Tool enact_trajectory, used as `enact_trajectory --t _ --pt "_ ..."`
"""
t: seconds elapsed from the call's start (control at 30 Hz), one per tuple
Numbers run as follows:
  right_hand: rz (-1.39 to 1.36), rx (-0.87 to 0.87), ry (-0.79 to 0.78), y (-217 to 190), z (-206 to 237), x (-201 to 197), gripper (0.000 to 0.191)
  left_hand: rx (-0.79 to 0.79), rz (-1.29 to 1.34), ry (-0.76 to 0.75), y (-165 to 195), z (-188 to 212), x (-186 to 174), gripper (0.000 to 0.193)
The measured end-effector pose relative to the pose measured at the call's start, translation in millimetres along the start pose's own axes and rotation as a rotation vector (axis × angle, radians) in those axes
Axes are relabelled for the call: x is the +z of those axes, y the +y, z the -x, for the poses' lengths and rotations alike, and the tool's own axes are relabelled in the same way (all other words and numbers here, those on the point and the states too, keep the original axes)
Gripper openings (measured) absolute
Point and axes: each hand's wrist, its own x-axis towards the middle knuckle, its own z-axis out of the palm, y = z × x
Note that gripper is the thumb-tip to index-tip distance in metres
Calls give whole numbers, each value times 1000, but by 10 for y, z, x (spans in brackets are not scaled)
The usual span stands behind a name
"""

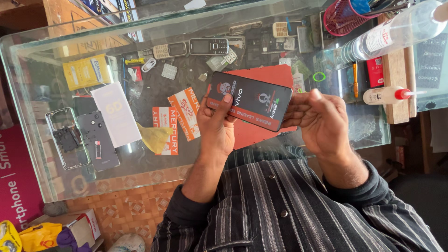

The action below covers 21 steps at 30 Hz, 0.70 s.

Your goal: The person holds a smartphone with a cracked, green-lined screen, then works on an opened phone on a red mat, manipulating the battery, internal components, and back cover by hand. They press parts into place, handle the phone frame and rear panel, and reassemble the device on the counter.

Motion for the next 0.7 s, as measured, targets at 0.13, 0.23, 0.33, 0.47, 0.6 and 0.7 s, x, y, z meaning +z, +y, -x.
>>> enact_trajectory --t 0.13,0.23,0.33,0.47,0.6,0.7 --pt "-17 -12 -58 -52 74 6 55 -73 47 39 -44 -2 -17 47" --pt "33 -34 -53 -80 100 49 52 -81 60 24 -50 2 -5 50" --pt "158 -70 -13 -88 117 124 43 -47 31 1 -20 14 28 52" --pt "447 -88 74 -4 93 154 39 144 -119 -68 90 64 60 50" --pt "404 -12 53 166 -32 -41 37 355 -278 -101 274 178 74 33" --pt "248 -37 -43 368 -65 -220 28 528 -895 -50 383 390 124 26"
